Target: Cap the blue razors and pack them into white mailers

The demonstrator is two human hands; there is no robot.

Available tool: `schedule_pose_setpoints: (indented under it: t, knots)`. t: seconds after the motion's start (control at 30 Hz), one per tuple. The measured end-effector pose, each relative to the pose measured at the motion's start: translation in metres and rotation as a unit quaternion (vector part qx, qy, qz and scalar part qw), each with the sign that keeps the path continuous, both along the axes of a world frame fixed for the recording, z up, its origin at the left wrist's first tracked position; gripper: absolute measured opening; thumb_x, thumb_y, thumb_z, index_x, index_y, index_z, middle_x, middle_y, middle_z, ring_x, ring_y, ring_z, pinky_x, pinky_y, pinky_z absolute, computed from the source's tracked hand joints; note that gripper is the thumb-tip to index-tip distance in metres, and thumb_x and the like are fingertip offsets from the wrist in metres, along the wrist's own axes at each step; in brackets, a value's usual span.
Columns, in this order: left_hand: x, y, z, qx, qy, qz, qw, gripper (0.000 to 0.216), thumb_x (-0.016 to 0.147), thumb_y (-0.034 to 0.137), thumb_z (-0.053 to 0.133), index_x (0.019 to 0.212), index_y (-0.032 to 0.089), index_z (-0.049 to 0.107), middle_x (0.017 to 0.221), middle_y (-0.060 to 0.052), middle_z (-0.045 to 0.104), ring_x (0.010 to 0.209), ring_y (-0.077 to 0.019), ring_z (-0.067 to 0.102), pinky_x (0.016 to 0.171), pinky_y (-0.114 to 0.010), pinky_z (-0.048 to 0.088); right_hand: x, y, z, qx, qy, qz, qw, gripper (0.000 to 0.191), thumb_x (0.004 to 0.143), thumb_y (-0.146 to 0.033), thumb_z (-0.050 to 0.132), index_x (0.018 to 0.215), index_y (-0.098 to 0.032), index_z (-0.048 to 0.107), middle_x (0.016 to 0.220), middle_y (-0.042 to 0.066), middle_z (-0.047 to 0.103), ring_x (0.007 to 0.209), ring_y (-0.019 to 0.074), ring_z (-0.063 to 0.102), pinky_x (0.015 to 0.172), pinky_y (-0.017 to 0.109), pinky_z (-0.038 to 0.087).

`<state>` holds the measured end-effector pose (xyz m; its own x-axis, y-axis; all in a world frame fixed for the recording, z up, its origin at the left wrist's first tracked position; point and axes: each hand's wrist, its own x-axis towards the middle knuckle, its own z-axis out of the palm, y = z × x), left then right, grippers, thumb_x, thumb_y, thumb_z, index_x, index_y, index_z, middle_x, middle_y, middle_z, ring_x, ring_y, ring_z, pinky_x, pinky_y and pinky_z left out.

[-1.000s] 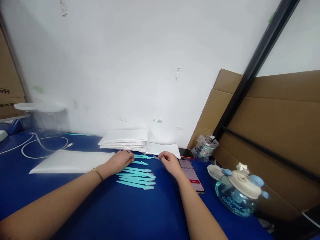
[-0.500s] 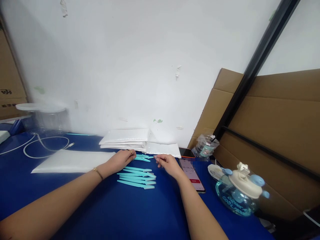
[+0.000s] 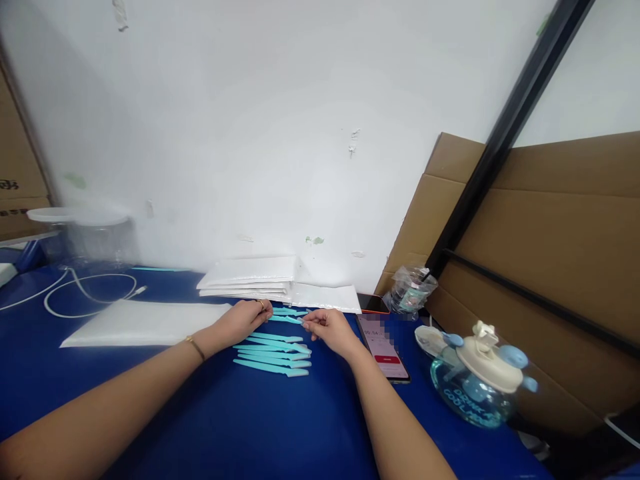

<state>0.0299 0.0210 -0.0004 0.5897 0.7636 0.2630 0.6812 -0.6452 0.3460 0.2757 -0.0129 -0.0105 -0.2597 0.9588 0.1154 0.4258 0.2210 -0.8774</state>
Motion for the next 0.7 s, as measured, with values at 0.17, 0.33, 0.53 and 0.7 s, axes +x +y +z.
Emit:
schedule_pose_setpoints:
  t: [0.17, 0.33, 0.53, 0.7]
  knots:
    - [0.006, -0.009, 0.002, -0.026, -0.007, -0.037, 0.999, 0.025, 0.086, 0.026, 0.035, 0.079, 0.020, 0.058, 0.078, 0.000, 0.065, 0.068, -0.0130, 0.057, 0.062, -0.022, 0.038, -0.008, -0.005, -0.001, -0.015, -0.006, 0.041, 0.999, 0.032, 0.073, -0.041, 0.063, 0.090, -0.015, 0.067, 0.067, 0.001, 0.062, 0.055, 0.0117, 0.057, 0.056, 0.023, 0.045]
    - [0.003, -0.005, -0.003, 0.006, 0.017, -0.008, 1.000, 0.022, 0.084, 0.032, 0.043, 0.088, 0.023, 0.063, 0.089, -0.001, 0.066, 0.086, -0.0171, 0.057, 0.078, -0.027, 0.039, 0.010, -0.002, 0.009, 0.047, -0.081, -0.021, 0.995, 0.028, 0.078, -0.038, 0.055, 0.088, -0.016, 0.068, 0.069, 0.003, 0.065, 0.056, 0.0135, 0.057, 0.056, 0.024, 0.045]
    - [-0.009, 0.015, -0.018, 0.076, 0.066, 0.041, 0.994, 0.028, 0.085, 0.031, 0.043, 0.106, 0.025, 0.062, 0.109, -0.005, 0.061, 0.102, -0.0213, 0.050, 0.086, -0.032, 0.037, 0.049, 0.009, 0.011, 0.145, -0.261, -0.199, 0.934, 0.021, 0.075, -0.018, 0.051, 0.085, -0.018, 0.069, 0.085, 0.007, 0.068, 0.074, 0.0181, 0.060, 0.071, 0.029, 0.045]
    - [-0.009, 0.014, -0.015, 0.076, 0.066, 0.040, 0.994, 0.023, 0.084, 0.033, 0.045, 0.091, 0.025, 0.065, 0.095, -0.004, 0.063, 0.097, -0.0212, 0.052, 0.081, -0.032, 0.038, 0.061, 0.008, 0.000, 0.079, -0.366, -0.203, 0.905, 0.012, 0.070, -0.019, 0.058, 0.076, -0.019, 0.069, 0.079, 0.008, 0.069, 0.071, 0.0199, 0.061, 0.062, 0.028, 0.043]
